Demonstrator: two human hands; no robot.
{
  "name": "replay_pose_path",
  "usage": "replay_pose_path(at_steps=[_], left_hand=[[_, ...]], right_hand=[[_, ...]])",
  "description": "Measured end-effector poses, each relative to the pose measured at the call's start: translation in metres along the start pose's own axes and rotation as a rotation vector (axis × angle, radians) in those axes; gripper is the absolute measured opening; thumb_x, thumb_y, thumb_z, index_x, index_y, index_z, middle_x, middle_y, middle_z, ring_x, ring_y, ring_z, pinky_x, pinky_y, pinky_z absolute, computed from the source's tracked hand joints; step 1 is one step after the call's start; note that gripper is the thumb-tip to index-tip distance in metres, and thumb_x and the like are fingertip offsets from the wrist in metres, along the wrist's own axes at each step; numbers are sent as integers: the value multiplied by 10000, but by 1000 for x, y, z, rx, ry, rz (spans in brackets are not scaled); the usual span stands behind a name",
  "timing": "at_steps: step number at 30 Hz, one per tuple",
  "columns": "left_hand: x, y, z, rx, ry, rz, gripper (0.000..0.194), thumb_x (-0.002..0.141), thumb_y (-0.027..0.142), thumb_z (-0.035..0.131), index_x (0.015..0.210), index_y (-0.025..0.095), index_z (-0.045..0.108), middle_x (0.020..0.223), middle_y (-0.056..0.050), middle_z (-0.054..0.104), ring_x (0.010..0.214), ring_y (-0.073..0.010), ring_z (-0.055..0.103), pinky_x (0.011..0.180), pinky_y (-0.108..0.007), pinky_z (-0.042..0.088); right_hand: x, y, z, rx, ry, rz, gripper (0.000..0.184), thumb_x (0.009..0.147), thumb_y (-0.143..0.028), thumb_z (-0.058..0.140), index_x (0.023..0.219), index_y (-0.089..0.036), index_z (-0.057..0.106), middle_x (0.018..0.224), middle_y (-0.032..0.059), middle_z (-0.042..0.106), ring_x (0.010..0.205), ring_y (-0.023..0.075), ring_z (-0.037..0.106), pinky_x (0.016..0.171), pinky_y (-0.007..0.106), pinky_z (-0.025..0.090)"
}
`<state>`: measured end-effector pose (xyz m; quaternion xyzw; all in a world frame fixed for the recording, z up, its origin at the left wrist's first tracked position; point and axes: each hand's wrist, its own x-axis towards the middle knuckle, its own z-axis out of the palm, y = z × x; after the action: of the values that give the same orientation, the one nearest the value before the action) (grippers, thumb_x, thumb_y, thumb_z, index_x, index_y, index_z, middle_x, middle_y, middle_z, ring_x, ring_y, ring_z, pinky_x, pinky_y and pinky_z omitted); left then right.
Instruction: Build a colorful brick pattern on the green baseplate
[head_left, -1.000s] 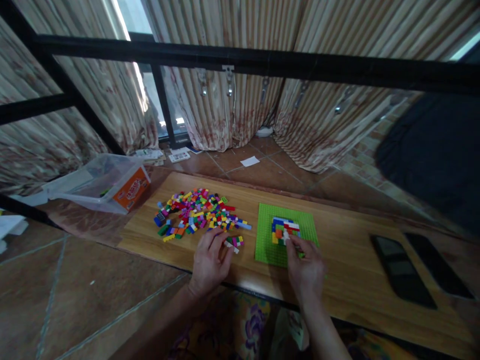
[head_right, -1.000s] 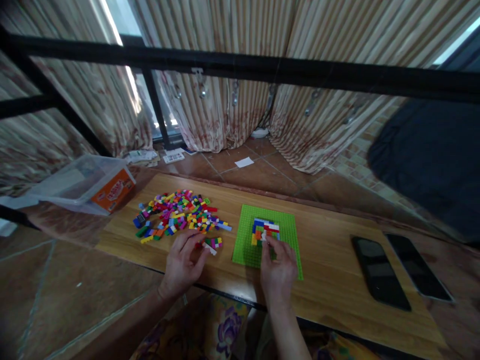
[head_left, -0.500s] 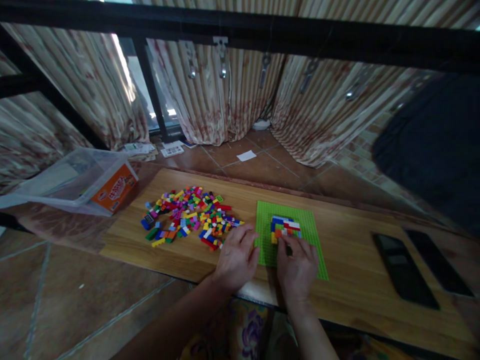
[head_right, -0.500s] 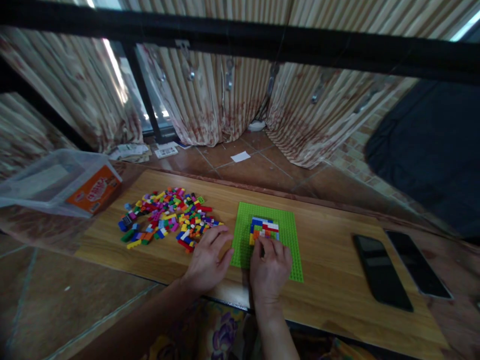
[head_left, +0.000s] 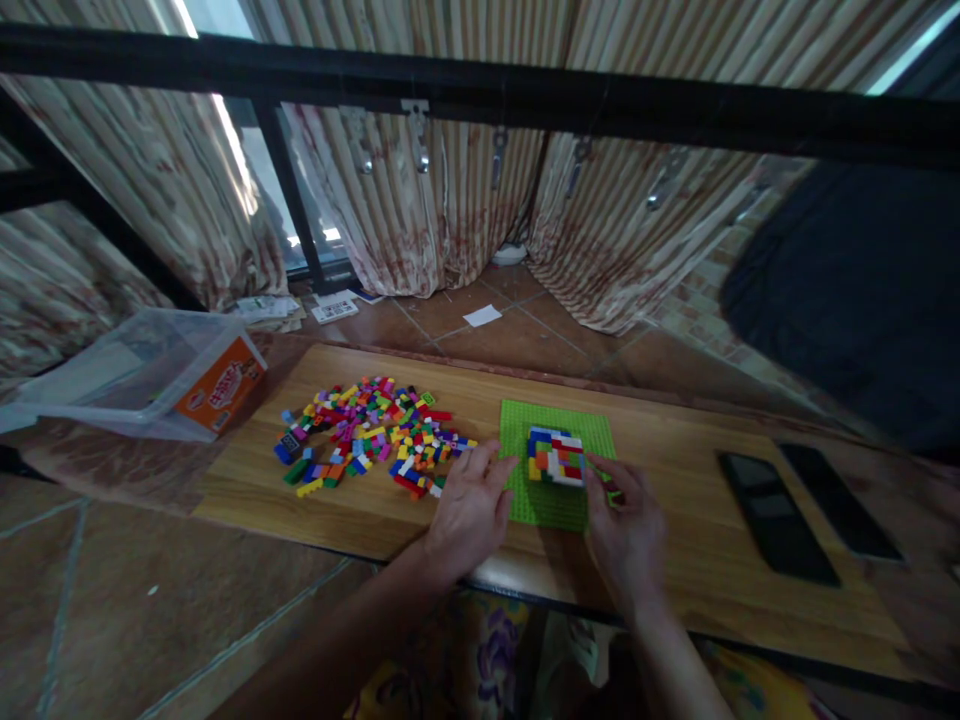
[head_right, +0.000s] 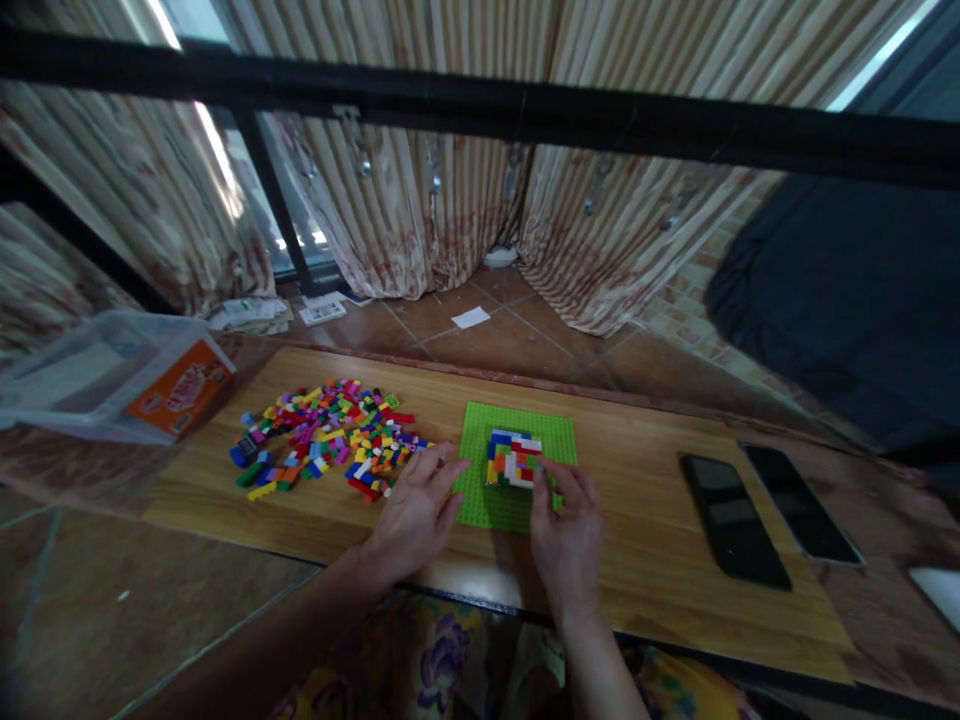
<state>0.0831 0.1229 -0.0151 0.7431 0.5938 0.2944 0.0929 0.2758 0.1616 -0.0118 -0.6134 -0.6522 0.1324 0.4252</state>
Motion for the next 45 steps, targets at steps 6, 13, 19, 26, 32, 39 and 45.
replay_pose_path(at_steps=[6, 13, 19, 26, 32, 39, 45], left_hand=[[22, 18, 14, 212, -164, 86, 456, 881, 189, 500, 1331, 260, 485, 1378, -118, 445, 1171, -288, 472, 961, -460, 438], [29, 20, 21, 392, -239, 160, 534, 826, 165, 545, 1348, 242, 466, 1422, -138, 424, 1175, -308, 467, 951, -479, 418], [33, 28, 16, 520, -239, 217, 376, 894, 139, 463, 1256, 211, 536, 1365, -120, 491, 1149, -276, 496, 937, -456, 432], [38, 33, 22, 617, -226, 360, 335, 925, 83, 377, 1199, 102, 569, 1289, -140, 548, 1144, -251, 501, 971, -444, 419], [32, 30, 28, 543, -222, 297, 380, 906, 87, 394, 1260, 127, 526, 1277, -138, 555, 1147, -250, 515, 985, -451, 421], [10, 12, -7, 224, -35, 17, 704, 748, 48, 503, 1427, 134, 340, 1442, -155, 417, 1292, -293, 399, 1081, -465, 366], [-47, -17, -42, 127, 111, -105, 471, 845, 89, 467, 1308, 178, 480, 1300, -103, 544, 1215, -242, 477, 1049, -451, 430]], right_hand=[[38, 25, -35, -81, -248, 56, 331, 801, -428, 526, 885, -177, 726, 823, 68, 691, 627, 165, 597, 597, 294, 462], [31, 51, -18, -64, -356, 100, 340, 784, -423, 516, 884, -182, 733, 915, 88, 733, 764, 218, 658, 723, 341, 495], [25, 52, -7, -12, -381, 119, 357, 808, -433, 501, 932, -186, 728, 960, 90, 732, 841, 233, 664, 789, 365, 491], [27, 45, -5, -12, -387, 104, 372, 812, -442, 492, 929, -176, 724, 951, 98, 730, 798, 220, 665, 754, 341, 493], [26, 47, -5, -61, -379, 91, 387, 828, -451, 475, 958, -183, 722, 935, 93, 739, 750, 223, 661, 717, 349, 493], [26, 50, -11, -114, -341, 12, 397, 831, -443, 449, 958, -182, 719, 973, 106, 726, 787, 235, 660, 744, 359, 493], [27, 54, -17, -144, -309, -21, 416, 826, -474, 451, 949, -175, 712, 937, 109, 717, 737, 233, 654, 700, 351, 493]])
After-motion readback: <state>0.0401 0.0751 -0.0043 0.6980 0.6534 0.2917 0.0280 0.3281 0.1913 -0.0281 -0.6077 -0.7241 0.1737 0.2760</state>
